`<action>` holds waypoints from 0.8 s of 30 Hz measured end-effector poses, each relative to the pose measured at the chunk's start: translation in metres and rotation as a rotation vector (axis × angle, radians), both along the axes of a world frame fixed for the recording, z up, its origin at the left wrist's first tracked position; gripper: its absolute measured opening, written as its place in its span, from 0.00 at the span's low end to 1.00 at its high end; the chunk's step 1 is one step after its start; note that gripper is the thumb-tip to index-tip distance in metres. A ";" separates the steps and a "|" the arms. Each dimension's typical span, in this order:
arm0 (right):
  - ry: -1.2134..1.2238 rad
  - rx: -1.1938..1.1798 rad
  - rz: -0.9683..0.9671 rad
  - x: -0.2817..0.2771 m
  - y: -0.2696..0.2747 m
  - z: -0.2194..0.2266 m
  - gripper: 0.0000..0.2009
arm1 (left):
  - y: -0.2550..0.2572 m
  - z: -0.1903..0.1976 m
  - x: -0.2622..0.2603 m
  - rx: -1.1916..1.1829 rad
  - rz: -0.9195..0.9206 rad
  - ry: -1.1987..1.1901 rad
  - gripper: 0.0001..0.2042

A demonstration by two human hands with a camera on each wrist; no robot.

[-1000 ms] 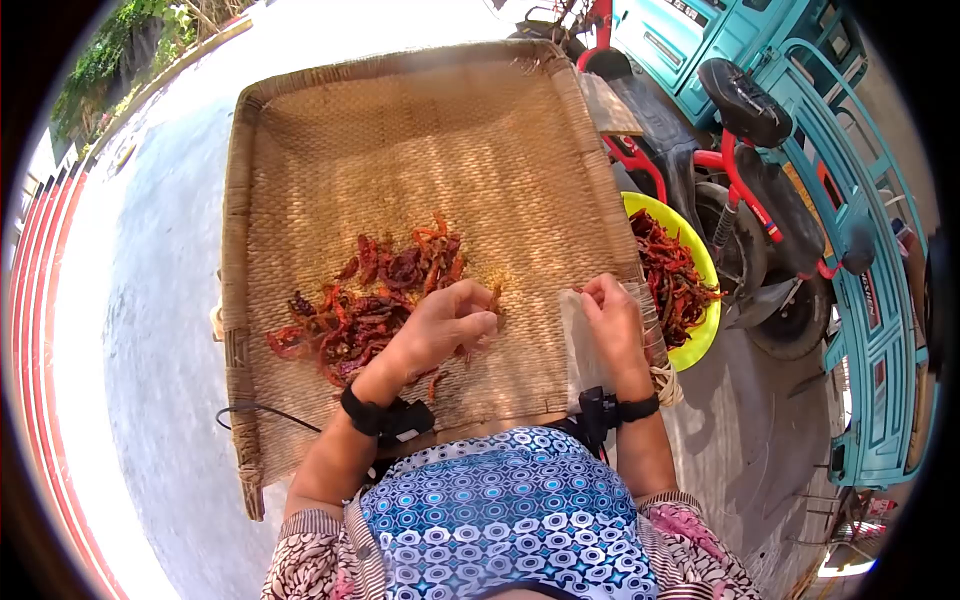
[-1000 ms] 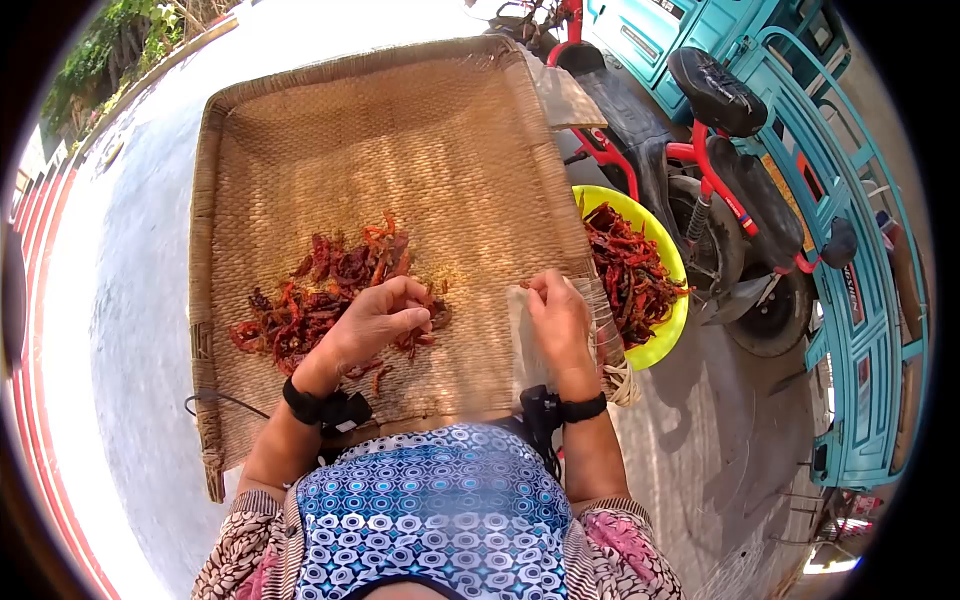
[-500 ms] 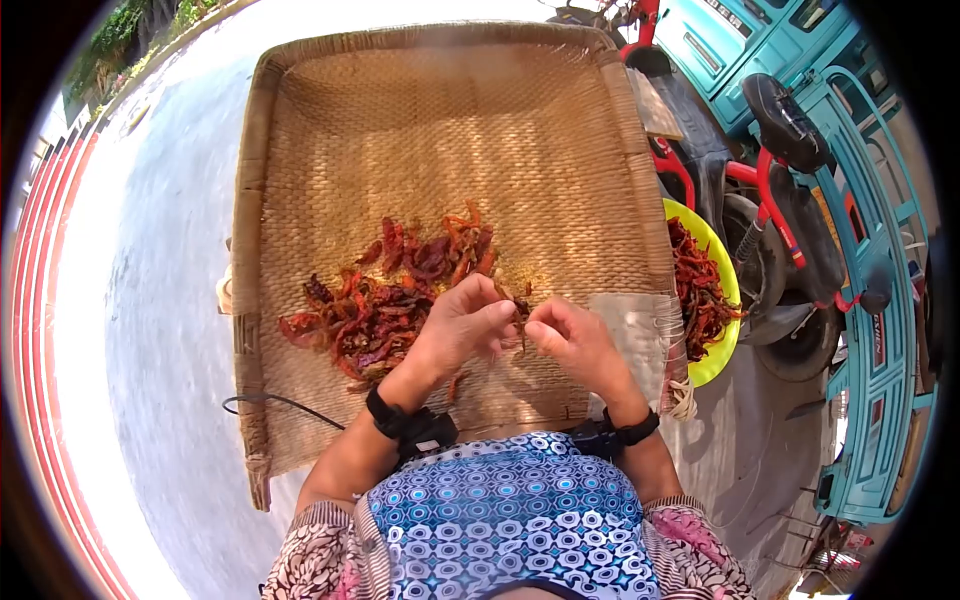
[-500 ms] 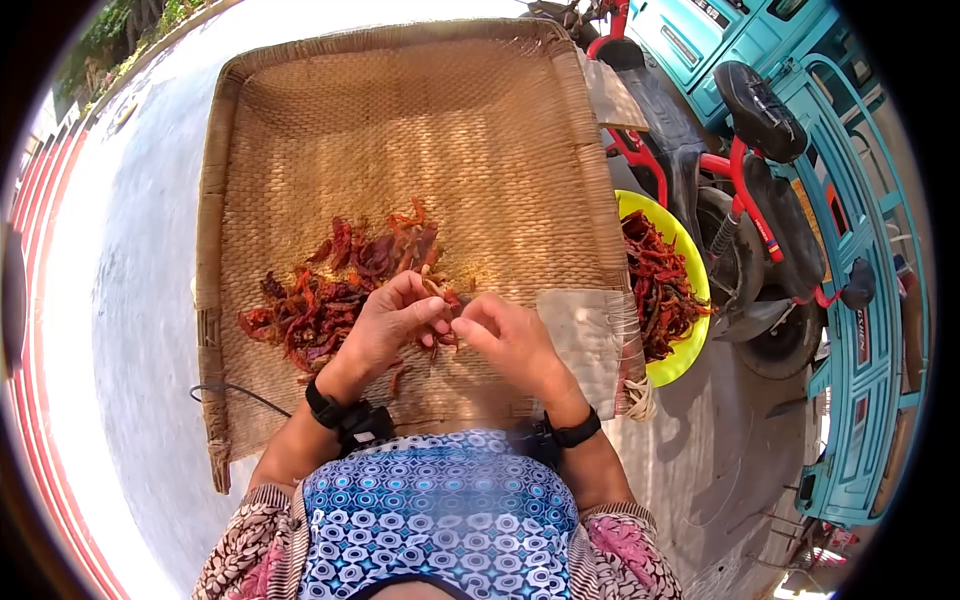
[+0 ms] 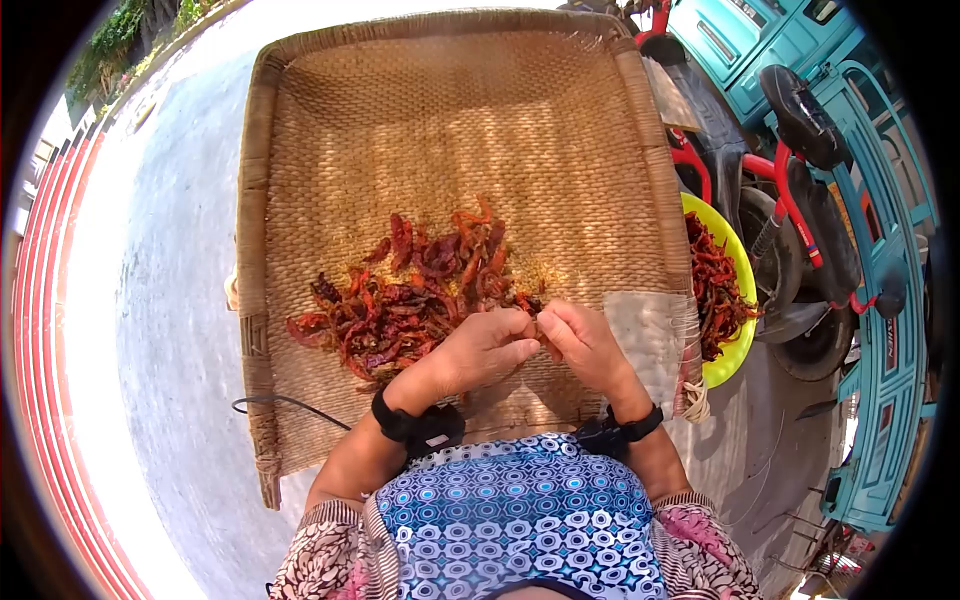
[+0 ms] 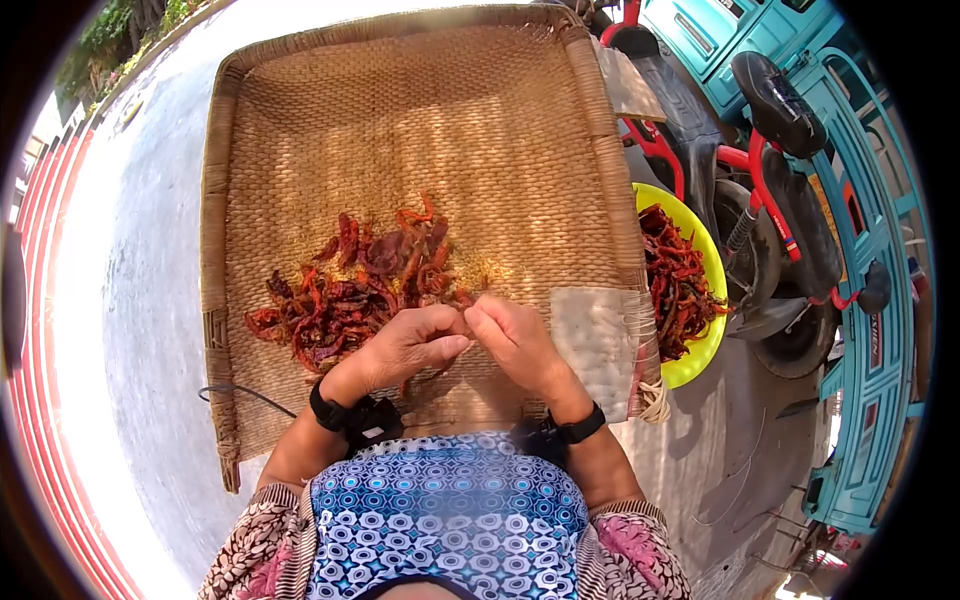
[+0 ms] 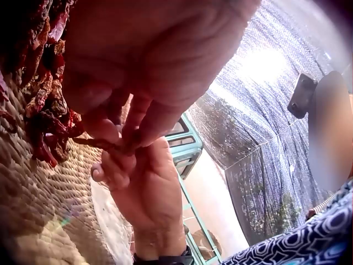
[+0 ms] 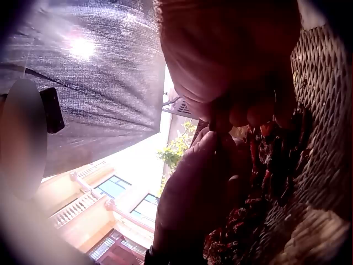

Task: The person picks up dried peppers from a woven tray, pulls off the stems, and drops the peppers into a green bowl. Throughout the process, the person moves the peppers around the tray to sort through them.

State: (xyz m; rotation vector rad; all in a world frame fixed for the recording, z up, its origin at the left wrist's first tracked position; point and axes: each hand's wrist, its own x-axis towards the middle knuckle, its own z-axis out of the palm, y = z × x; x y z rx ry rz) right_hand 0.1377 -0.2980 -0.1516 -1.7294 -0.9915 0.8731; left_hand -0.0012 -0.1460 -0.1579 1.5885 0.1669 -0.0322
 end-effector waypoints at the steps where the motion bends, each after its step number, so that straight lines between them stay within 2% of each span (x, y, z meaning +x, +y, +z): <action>1: -0.037 -0.027 0.036 0.002 -0.002 -0.002 0.15 | -0.001 0.001 0.000 0.033 -0.001 0.004 0.09; 4: 0.199 -0.086 -0.047 0.004 -0.008 0.002 0.16 | -0.001 0.007 0.002 0.049 0.102 0.029 0.09; 6: 0.298 0.056 -0.263 0.014 -0.013 0.004 0.16 | 0.002 0.019 0.003 0.103 0.239 0.089 0.09; 7: 0.347 0.128 -0.372 0.022 -0.016 0.006 0.16 | 0.007 0.017 0.003 0.369 0.306 0.040 0.07; 9: 0.348 0.391 -0.595 0.043 -0.031 0.010 0.16 | 0.015 0.012 0.001 0.591 0.469 -0.026 0.06; 11: 0.594 0.619 -0.747 0.079 -0.052 0.008 0.17 | 0.024 0.009 0.004 0.805 0.616 0.044 0.05; 13: 0.791 0.866 -0.854 0.097 -0.065 0.011 0.19 | 0.029 0.005 0.008 0.959 0.608 0.209 0.06; 14: 0.857 0.821 -0.872 0.100 -0.070 0.018 0.20 | 0.032 0.000 0.009 0.987 0.587 0.211 0.07; 17: 0.913 0.696 -0.740 0.091 -0.067 0.011 0.18 | 0.035 -0.009 0.009 1.059 0.542 0.215 0.07; 18: 0.862 0.625 -0.649 0.083 -0.063 0.002 0.16 | 0.033 -0.007 0.008 1.072 0.541 0.216 0.07; 19: 0.821 0.534 -0.637 0.070 -0.056 0.000 0.15 | 0.030 -0.004 0.007 1.086 0.539 0.218 0.07; 22: 0.598 0.227 -0.407 0.035 -0.026 0.008 0.13 | 0.016 0.025 0.002 0.928 0.537 0.130 0.07; 24: 0.503 0.095 -0.233 0.020 -0.007 0.007 0.13 | 0.011 0.037 0.002 0.622 0.491 0.177 0.07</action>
